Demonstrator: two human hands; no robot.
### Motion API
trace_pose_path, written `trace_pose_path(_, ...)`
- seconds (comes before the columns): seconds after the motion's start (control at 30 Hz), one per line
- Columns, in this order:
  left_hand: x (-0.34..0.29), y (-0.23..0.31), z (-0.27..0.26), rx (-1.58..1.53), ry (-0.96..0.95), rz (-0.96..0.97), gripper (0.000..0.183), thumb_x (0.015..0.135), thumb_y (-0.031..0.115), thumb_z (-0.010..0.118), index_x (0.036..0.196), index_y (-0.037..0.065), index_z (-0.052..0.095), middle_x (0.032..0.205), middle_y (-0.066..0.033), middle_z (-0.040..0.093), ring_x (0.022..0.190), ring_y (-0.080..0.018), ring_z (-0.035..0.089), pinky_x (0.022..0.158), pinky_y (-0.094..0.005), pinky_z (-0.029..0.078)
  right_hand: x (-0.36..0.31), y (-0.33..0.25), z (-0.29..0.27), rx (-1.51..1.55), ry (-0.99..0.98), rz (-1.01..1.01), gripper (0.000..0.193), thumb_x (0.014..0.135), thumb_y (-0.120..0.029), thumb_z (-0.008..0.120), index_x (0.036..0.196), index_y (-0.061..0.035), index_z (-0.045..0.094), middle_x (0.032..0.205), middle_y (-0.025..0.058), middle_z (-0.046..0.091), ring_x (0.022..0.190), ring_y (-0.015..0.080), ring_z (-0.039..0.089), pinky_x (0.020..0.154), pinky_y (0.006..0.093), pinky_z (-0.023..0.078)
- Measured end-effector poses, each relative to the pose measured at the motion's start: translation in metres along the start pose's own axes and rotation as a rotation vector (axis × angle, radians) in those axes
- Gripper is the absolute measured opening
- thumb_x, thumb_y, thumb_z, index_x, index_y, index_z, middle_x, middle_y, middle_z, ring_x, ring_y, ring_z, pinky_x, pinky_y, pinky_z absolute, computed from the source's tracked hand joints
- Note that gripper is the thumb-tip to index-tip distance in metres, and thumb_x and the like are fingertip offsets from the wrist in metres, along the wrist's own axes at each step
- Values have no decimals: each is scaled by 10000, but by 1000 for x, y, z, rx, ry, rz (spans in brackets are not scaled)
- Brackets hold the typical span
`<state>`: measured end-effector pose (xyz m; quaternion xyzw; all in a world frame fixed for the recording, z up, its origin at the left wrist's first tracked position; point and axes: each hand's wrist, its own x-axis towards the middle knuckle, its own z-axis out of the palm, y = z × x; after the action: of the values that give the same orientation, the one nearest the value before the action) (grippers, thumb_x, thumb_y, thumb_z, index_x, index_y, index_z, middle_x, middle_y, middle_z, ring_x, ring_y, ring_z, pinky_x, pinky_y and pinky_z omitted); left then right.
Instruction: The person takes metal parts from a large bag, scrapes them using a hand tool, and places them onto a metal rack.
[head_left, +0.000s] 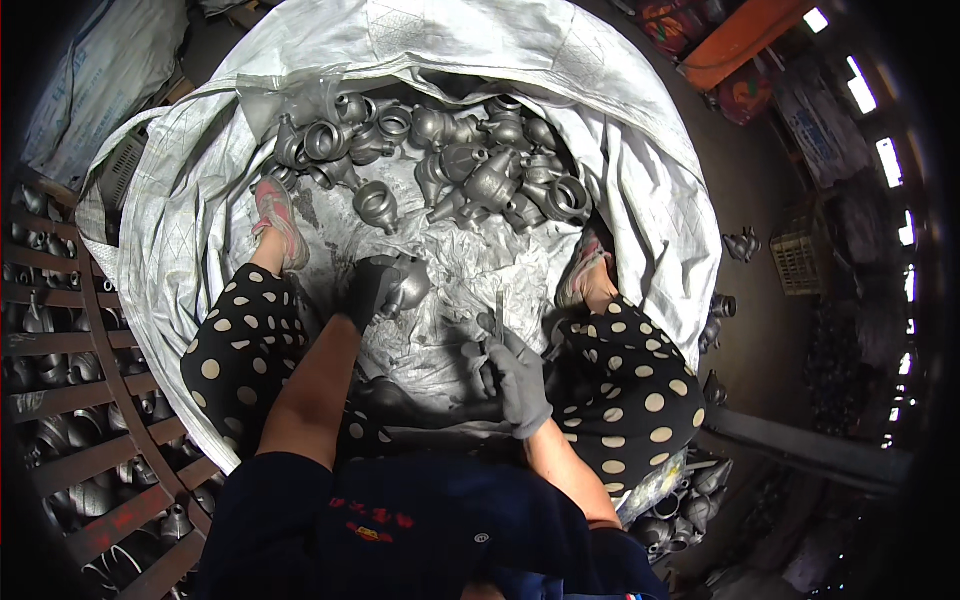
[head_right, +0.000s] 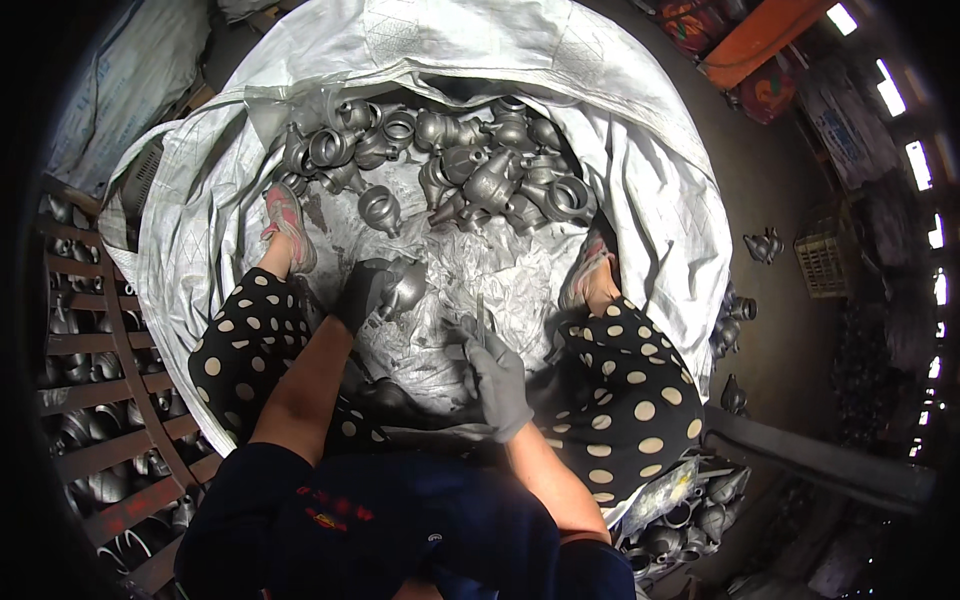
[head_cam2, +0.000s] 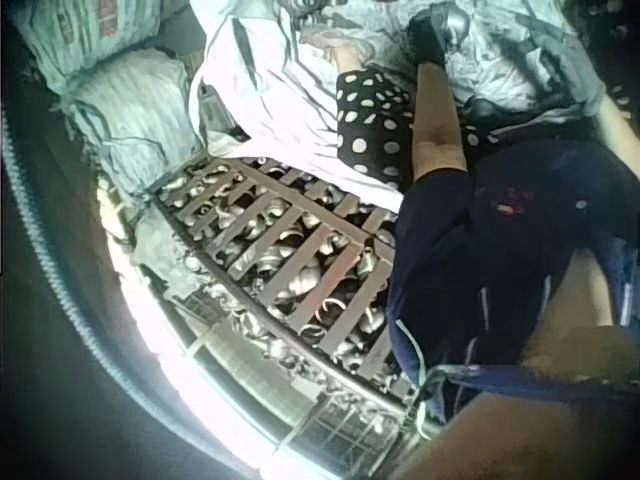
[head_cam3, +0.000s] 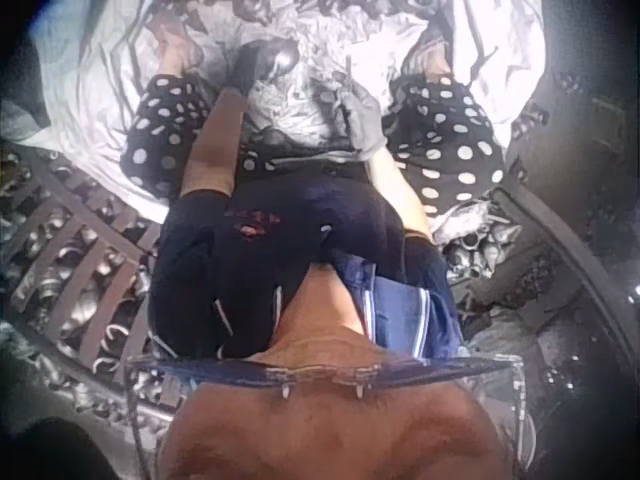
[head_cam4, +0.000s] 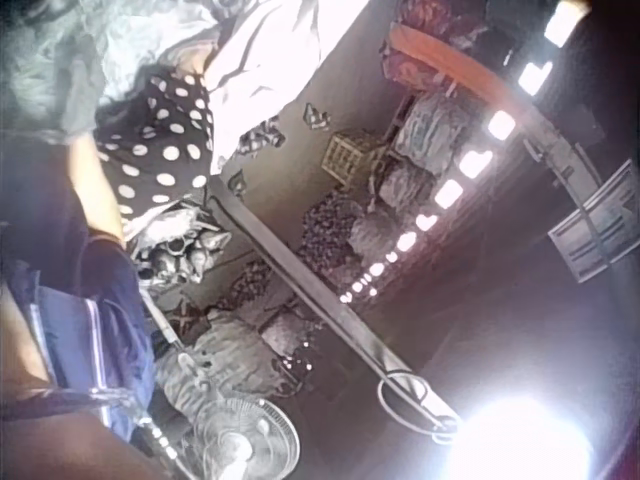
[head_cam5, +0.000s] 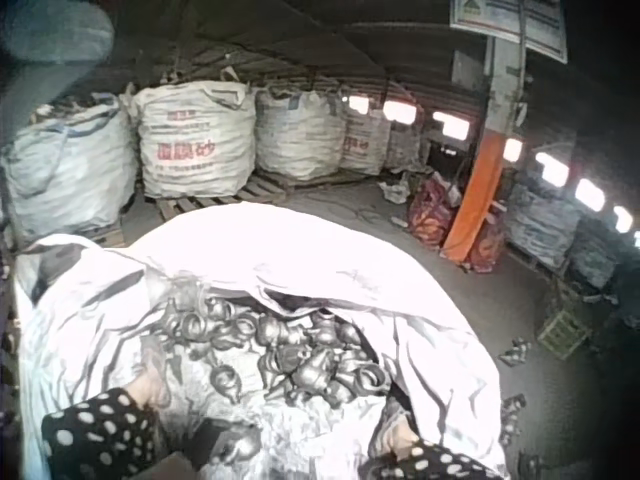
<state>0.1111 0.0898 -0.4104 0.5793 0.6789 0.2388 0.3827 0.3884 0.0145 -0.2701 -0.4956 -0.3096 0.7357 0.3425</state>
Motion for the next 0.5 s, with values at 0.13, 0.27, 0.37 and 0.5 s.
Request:
trace_pose_path(0.13, -56, 77, -17, -800, -221, -94, 150, 824, 140, 547, 842, 0, 599, 510, -68, 510, 357, -130, 454, 351, -257, 329, 2, -15, 4, 80, 144, -8, 389, 944, -236, 575, 1278, -44, 529, 832, 36, 676, 484, 11, 414, 428, 180, 305)
trace_pose_path(0.27, -95, 158, -54, -1009, -311, -33, 95, 806, 36, 579, 893, 3, 591, 534, -53, 521, 385, -135, 482, 374, -260, 361, 1, -31, 2, 128, 208, -83, 284, 941, -307, 617, 1111, -79, 620, 783, -4, 644, 442, 21, 406, 387, 180, 286)
trace_pose_path(0.37, -101, 163, -71, -828, -483, 15, 144, 793, 37, 647, 926, 5, 601, 553, -46, 537, 386, -116, 466, 385, -247, 365, -11, -37, -4, 63, 115, -83, 296, 932, -371, 615, 929, -75, 633, 669, -22, 572, 440, 22, 367, 404, 181, 262)
trace_pose_path(0.5, -116, 165, -79, -838, -547, -42, 217, 768, -5, 655, 979, -18, 609, 703, -68, 617, 540, -140, 579, 472, -244, 450, -21, -43, -3, 20, 29, -121, 360, 939, -374, 598, 747, -69, 598, 555, -49, 454, 432, 28, 320, 414, 190, 223)
